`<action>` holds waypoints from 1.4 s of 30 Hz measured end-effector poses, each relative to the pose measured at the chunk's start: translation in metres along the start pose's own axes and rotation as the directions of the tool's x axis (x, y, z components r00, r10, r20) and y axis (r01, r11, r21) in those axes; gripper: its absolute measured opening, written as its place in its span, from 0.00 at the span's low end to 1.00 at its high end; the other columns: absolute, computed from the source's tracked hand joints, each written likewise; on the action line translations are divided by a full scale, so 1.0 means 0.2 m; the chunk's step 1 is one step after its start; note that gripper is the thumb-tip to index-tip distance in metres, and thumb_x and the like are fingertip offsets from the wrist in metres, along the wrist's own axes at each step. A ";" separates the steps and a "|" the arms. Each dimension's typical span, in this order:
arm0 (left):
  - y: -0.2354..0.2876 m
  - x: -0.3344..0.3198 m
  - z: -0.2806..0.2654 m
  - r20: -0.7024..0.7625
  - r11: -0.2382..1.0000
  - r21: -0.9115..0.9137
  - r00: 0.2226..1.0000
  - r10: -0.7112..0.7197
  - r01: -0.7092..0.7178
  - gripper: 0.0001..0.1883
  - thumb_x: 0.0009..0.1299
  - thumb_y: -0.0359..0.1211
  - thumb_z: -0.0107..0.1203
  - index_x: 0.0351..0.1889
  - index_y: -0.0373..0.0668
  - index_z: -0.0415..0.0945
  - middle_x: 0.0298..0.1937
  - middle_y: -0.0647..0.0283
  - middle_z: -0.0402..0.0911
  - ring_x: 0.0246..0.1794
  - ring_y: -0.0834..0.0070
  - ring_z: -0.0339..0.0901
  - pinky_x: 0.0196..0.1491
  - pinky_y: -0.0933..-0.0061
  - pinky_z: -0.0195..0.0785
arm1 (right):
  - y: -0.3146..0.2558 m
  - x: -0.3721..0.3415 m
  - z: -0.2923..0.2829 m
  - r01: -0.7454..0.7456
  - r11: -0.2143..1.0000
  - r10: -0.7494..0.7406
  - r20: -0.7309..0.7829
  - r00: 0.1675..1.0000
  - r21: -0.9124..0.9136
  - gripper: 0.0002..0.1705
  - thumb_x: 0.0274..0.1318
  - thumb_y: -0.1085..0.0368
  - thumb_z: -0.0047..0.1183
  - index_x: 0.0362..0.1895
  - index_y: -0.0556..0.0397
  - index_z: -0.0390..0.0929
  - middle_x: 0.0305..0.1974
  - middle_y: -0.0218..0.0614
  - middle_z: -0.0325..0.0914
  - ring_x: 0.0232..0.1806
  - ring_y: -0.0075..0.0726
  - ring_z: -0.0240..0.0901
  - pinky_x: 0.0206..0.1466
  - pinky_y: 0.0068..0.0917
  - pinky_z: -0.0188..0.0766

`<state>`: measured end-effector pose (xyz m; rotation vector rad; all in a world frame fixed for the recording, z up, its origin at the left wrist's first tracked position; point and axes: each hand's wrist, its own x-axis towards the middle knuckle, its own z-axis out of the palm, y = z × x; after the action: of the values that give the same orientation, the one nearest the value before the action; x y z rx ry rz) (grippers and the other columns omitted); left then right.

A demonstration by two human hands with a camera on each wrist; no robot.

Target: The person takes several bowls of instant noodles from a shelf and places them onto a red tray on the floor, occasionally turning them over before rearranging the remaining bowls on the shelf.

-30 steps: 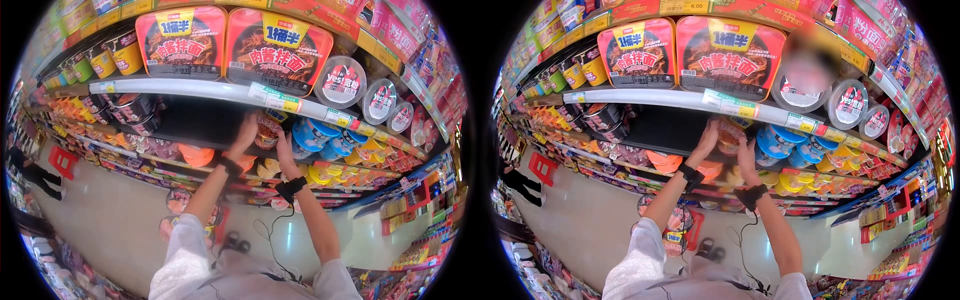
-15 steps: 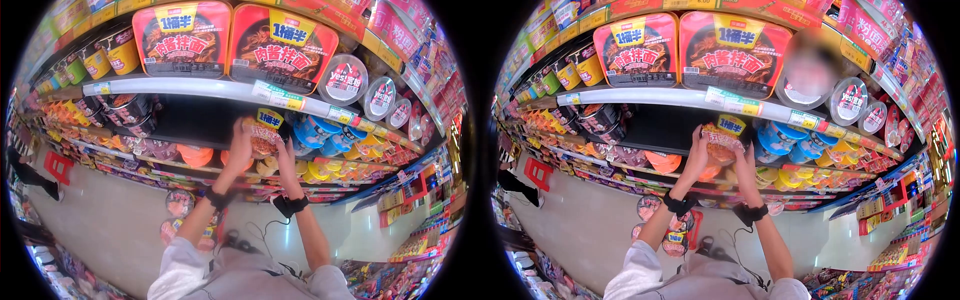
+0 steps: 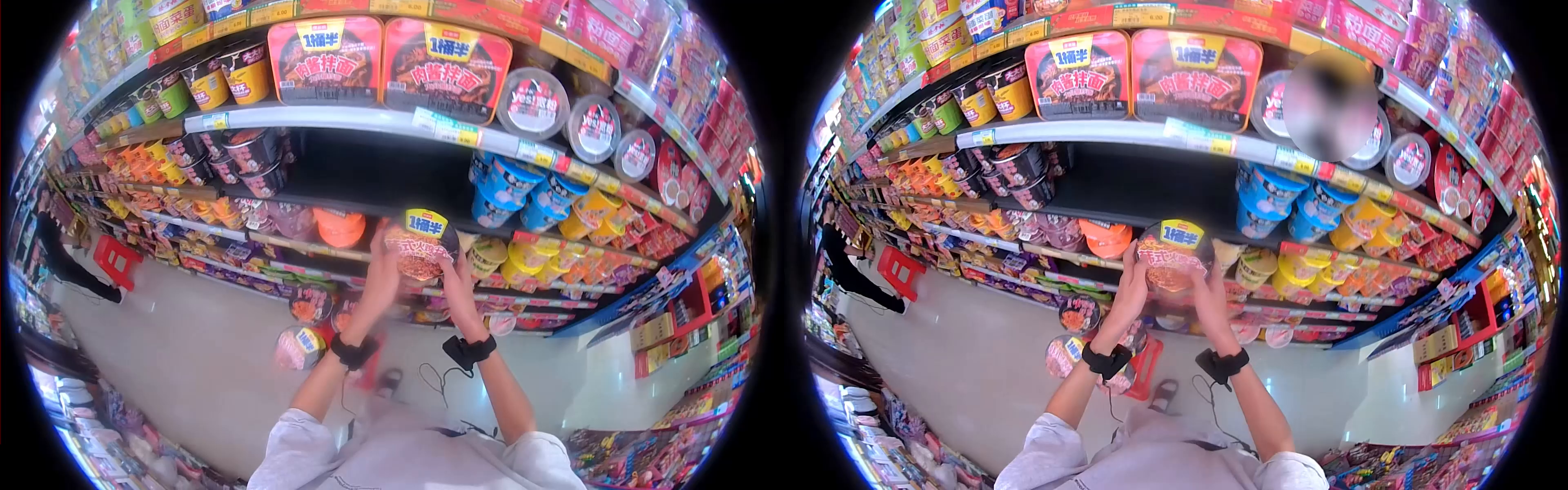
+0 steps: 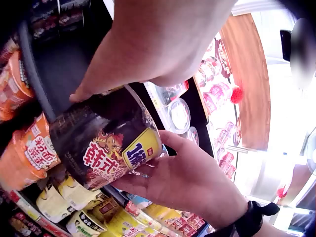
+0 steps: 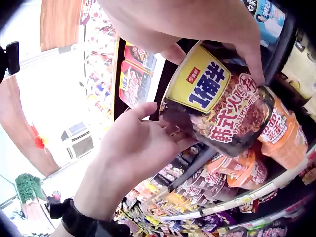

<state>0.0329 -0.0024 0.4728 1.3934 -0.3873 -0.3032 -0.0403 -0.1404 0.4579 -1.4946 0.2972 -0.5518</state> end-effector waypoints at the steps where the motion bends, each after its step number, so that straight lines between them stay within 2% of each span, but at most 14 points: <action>1: -0.02 -0.07 -0.01 -0.005 1.000 -0.014 1.000 -0.016 0.016 0.29 0.76 0.40 0.35 0.71 0.36 0.44 0.66 0.50 0.59 0.66 0.67 0.59 0.66 0.74 0.51 | 0.01 -0.05 0.00 -0.010 0.999 0.009 0.018 1.000 0.036 0.30 0.65 0.63 0.44 0.67 0.61 0.53 0.61 0.43 0.64 0.61 0.34 0.61 0.65 0.27 0.56; 5: -0.31 -0.27 -0.09 -0.059 0.992 0.115 0.997 0.054 -0.047 0.28 0.76 0.40 0.34 0.70 0.36 0.47 0.63 0.52 0.63 0.62 0.67 0.63 0.62 0.75 0.54 | 0.14 -0.28 -0.01 -0.073 0.993 0.070 0.036 0.997 0.089 0.30 0.63 0.65 0.46 0.66 0.60 0.56 0.60 0.41 0.66 0.60 0.33 0.63 0.63 0.27 0.58; 6: -0.23 -0.37 -0.10 -0.054 0.982 0.071 0.984 -0.170 0.174 0.28 0.75 0.40 0.36 0.70 0.37 0.47 0.59 0.51 0.67 0.57 0.68 0.67 0.60 0.74 0.57 | 0.15 -0.35 0.00 -0.086 0.992 0.083 0.034 0.996 0.097 0.29 0.62 0.65 0.46 0.66 0.60 0.56 0.59 0.41 0.66 0.59 0.33 0.63 0.63 0.27 0.59; 7: -0.37 -0.41 -0.12 -0.162 0.961 0.276 0.986 0.040 0.006 0.29 0.75 0.41 0.38 0.70 0.38 0.47 0.57 0.50 0.68 0.55 0.66 0.69 0.60 0.72 0.58 | 0.16 -0.41 0.01 -0.098 0.990 0.095 0.033 0.995 0.104 0.29 0.62 0.66 0.46 0.65 0.60 0.57 0.59 0.40 0.67 0.59 0.32 0.64 0.62 0.27 0.59; 12: -0.50 -0.81 -0.21 -0.174 0.920 0.393 0.983 0.065 0.008 0.29 0.75 0.39 0.40 0.69 0.34 0.48 0.63 0.48 0.63 0.63 0.63 0.63 0.64 0.69 0.53 | 0.39 -0.71 0.04 -0.175 0.980 0.170 0.061 0.984 0.091 0.31 0.57 0.67 0.52 0.64 0.60 0.59 0.55 0.39 0.71 0.55 0.31 0.68 0.58 0.27 0.64; 19: -0.82 -1.18 -0.44 -0.232 0.921 0.340 0.966 -0.115 0.191 0.29 0.71 0.34 0.42 0.68 0.32 0.51 0.66 0.41 0.56 0.67 0.53 0.57 0.68 0.61 0.48 | 0.75 -1.03 0.16 -0.197 0.974 0.208 0.091 0.974 -0.115 0.35 0.54 0.62 0.60 0.63 0.58 0.60 0.47 0.36 0.75 0.46 0.28 0.72 0.50 0.26 0.70; 20: -0.80 -1.23 -0.47 -0.165 0.946 0.172 0.954 -0.249 0.276 0.28 0.74 0.36 0.41 0.67 0.32 0.48 0.63 0.50 0.62 0.61 0.67 0.63 0.62 0.69 0.56 | 0.86 -1.06 0.17 -0.237 0.965 0.251 0.127 0.960 -0.115 0.38 0.53 0.60 0.61 0.65 0.57 0.58 0.50 0.39 0.74 0.49 0.30 0.71 0.53 0.27 0.69; 21: -1.07 -1.25 -0.58 -0.131 0.881 0.441 0.984 -0.124 0.170 0.28 0.73 0.34 0.42 0.67 0.32 0.49 0.63 0.47 0.61 0.62 0.62 0.62 0.64 0.66 0.53 | 0.88 -1.09 0.19 -0.199 0.973 0.215 0.147 0.965 -0.119 0.38 0.54 0.60 0.61 0.65 0.57 0.57 0.51 0.39 0.73 0.50 0.31 0.71 0.54 0.28 0.68; 23: -1.60 -1.30 -0.77 -0.057 0.483 0.876 0.990 0.132 -0.014 0.29 0.69 0.32 0.44 0.67 0.31 0.51 0.63 0.40 0.60 0.65 0.52 0.58 0.68 0.59 0.49 | 0.89 -1.13 0.23 -0.118 0.984 0.141 0.185 0.972 -0.133 0.39 0.54 0.61 0.60 0.66 0.56 0.56 0.54 0.41 0.71 0.53 0.33 0.70 0.56 0.29 0.67; 26: -1.02 -1.36 -0.65 -0.215 0.965 0.180 0.965 -0.150 0.190 0.26 0.75 0.35 0.40 0.66 0.34 0.48 0.57 0.54 0.65 0.48 0.73 0.68 0.52 0.73 0.65 | 1.08 -1.20 0.26 -0.070 0.955 0.126 0.181 0.975 -0.288 0.39 0.54 0.60 0.59 0.67 0.55 0.55 0.56 0.43 0.70 0.56 0.37 0.68 0.60 0.30 0.64; 30: -1.00 -1.38 -0.69 -0.243 0.918 0.116 0.907 -0.344 0.379 0.24 0.74 0.35 0.41 0.64 0.36 0.49 0.53 0.56 0.68 0.43 0.74 0.70 0.48 0.73 0.67 | 1.25 -1.24 0.30 -0.030 0.958 0.086 0.185 0.979 -0.284 0.41 0.55 0.58 0.58 0.68 0.55 0.53 0.56 0.44 0.70 0.57 0.37 0.67 0.60 0.31 0.64; 34: -1.62 -1.36 -0.97 -0.271 0.908 0.231 0.919 -0.285 0.350 0.22 0.73 0.38 0.44 0.59 0.37 0.53 0.46 0.58 0.72 0.38 0.74 0.73 0.41 0.69 0.71 | 1.35 -1.25 0.33 0.026 0.903 0.068 0.203 0.977 -0.429 0.45 0.55 0.52 0.57 0.69 0.54 0.48 0.53 0.51 0.71 0.55 0.45 0.70 0.58 0.35 0.66; 38: -1.24 -1.29 -0.90 -0.223 0.835 0.010 0.815 -0.534 0.550 0.23 0.71 0.41 0.48 0.56 0.36 0.56 0.42 0.59 0.74 0.39 0.73 0.76 0.33 0.66 0.73 | 1.32 -1.23 0.32 0.009 0.852 0.160 0.276 0.948 -0.524 0.50 0.54 0.44 0.55 0.70 0.53 0.43 0.50 0.59 0.72 0.53 0.57 0.72 0.56 0.40 0.67; 42: -1.30 -1.19 -0.97 -0.168 0.756 0.064 0.754 -0.635 0.651 0.26 0.70 0.42 0.50 0.56 0.33 0.57 0.45 0.57 0.74 0.42 0.71 0.76 0.35 0.66 0.74 | 1.38 -1.21 0.39 -0.149 0.876 0.277 0.228 0.933 -0.458 0.50 0.53 0.47 0.58 0.70 0.53 0.44 0.53 0.56 0.71 0.56 0.53 0.70 0.57 0.39 0.66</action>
<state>-0.0911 0.2312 0.1714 1.6281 0.2199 -0.7596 -0.1591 0.0484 0.1564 -1.9204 0.3695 -0.0784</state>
